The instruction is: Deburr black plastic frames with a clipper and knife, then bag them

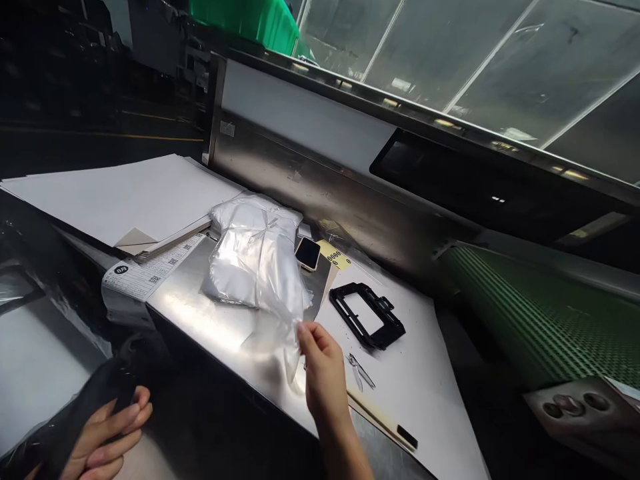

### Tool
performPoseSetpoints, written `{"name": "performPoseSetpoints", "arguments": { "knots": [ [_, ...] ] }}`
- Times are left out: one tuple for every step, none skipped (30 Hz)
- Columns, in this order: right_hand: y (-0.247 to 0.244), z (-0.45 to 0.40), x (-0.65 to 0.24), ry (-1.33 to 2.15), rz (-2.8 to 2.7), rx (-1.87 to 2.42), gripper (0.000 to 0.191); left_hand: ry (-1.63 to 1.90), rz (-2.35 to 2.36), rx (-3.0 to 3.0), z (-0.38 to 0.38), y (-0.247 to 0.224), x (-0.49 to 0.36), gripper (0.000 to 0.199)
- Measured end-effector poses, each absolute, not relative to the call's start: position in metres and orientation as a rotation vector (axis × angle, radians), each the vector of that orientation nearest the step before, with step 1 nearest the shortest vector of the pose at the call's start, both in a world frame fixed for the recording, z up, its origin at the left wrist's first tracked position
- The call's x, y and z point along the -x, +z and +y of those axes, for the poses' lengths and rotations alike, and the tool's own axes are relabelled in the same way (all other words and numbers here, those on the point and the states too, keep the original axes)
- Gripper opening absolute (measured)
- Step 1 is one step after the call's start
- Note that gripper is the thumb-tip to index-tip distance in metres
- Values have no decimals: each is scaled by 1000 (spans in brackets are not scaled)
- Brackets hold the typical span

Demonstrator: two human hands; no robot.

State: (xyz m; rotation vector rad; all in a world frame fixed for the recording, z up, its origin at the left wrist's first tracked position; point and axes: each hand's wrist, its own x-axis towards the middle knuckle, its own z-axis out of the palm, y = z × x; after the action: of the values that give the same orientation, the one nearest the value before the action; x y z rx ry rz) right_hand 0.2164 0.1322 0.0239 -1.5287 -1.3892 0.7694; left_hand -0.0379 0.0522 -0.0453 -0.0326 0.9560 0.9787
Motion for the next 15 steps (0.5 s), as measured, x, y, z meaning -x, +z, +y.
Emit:
{"name": "performPoseSetpoints", "arguments": {
  "knots": [
    [22, 109, -210, 850, -1371, 1520, 30, 946, 967, -21, 50, -42, 32, 36],
    [19, 88, -201, 930, -1356, 1524, 31, 902, 947, -83, 47, -38, 26, 34],
    [15, 69, -190, 1004, -1338, 1534, 32, 849, 903, -139, 44, -35, 20, 34],
    [9, 53, -180, 1060, -1321, 1542, 32, 800, 862, -179, 41, -31, 14, 34],
    [4, 40, -170, 1104, -1308, 1552, 32, 761, 839, -209, 37, -28, 9, 34],
    [-2, 30, -162, 1133, -1301, 1562, 31, 739, 839, -230, 34, -26, 4, 33],
    [-7, 22, -155, 1151, -1301, 1570, 30, 734, 862, -241, 31, -25, 2, 33],
    [-12, 16, -151, 1162, -1307, 1576, 29, 745, 902, -249, 29, -23, 0, 34],
    [-16, 11, -149, 1169, -1320, 1579, 28, 767, 945, -255, 27, -23, 1, 36],
    [-19, 7, -148, 1172, -1337, 1578, 26, 788, 980, -260, 26, -23, 2, 38],
    [-21, 3, -148, 1177, -1358, 1574, 25, 805, 1004, -266, 25, -23, 4, 41],
    [-23, -1, -149, 1191, -1386, 1562, 23, 820, 1027, -275, 24, -24, 7, 42],
    [-24, -4, -149, 1210, -1414, 1549, 21, 830, 1049, -286, 24, -25, 10, 43],
    [-26, -7, -149, 1233, -1440, 1532, 17, 834, 1070, -297, 23, -26, 13, 43],
    [-27, -9, -148, 1261, -1461, 1509, 14, 832, 1089, -309, 21, -28, 14, 44]
  ]
}}
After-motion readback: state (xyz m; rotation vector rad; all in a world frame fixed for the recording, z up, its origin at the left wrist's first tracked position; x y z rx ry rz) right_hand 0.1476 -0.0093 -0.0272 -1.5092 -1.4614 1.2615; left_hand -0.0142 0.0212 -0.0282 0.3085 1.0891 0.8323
